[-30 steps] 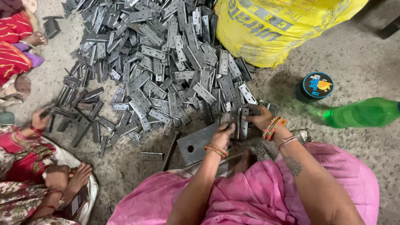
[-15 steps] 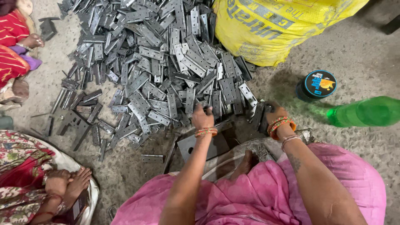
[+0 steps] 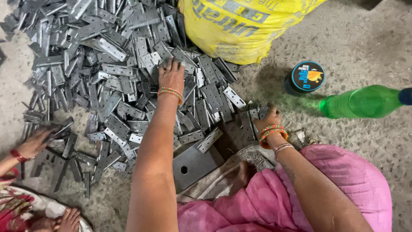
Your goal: The person sits on the floor and assembles metal hinge components. They pick up two flat metal plates and a cylindrical pin, align the plates on a metal block, and insert the pin to join them. The assembled hinge is then placed into a nearby metal bucket. This process is repeated continuously.
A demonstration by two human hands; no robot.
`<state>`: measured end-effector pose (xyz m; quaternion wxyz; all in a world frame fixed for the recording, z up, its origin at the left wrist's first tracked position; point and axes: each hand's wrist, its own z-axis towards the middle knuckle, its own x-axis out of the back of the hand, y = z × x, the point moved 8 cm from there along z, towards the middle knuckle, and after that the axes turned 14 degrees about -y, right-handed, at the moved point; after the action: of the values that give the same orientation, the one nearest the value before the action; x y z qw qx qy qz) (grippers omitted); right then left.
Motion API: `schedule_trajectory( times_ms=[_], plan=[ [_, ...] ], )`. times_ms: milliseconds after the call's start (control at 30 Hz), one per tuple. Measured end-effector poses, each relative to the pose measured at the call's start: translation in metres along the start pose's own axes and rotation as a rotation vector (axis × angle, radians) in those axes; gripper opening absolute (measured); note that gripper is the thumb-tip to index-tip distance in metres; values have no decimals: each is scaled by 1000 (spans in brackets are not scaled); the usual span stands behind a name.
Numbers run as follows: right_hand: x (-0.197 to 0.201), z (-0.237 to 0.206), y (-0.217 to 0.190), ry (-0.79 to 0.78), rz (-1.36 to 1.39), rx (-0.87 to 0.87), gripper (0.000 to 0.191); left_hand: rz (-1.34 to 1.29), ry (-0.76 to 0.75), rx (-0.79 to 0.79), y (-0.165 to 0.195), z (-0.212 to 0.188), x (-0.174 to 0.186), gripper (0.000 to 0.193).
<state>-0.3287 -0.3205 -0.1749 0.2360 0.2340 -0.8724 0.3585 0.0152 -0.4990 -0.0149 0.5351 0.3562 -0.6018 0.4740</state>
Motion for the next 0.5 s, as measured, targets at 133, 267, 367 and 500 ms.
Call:
schedule_trajectory(
  times_ms=[133,267,367,500],
  plan=[
    [-8,-5,1,-27,43,-48,122,45,-106,-87,-5,-6,-13,31],
    [-7,-6,-5,-37,-76,-99,141,-36,-137,62,-24,-26,-16,26],
    [-8,0,-9,-83,-178,-165,150,-63,-21,16,-17,-50,-10,23],
    [-8,-2,-18,-104,-215,-120,130,-102,-43,146,-27,-71,-22,25]
  ],
)
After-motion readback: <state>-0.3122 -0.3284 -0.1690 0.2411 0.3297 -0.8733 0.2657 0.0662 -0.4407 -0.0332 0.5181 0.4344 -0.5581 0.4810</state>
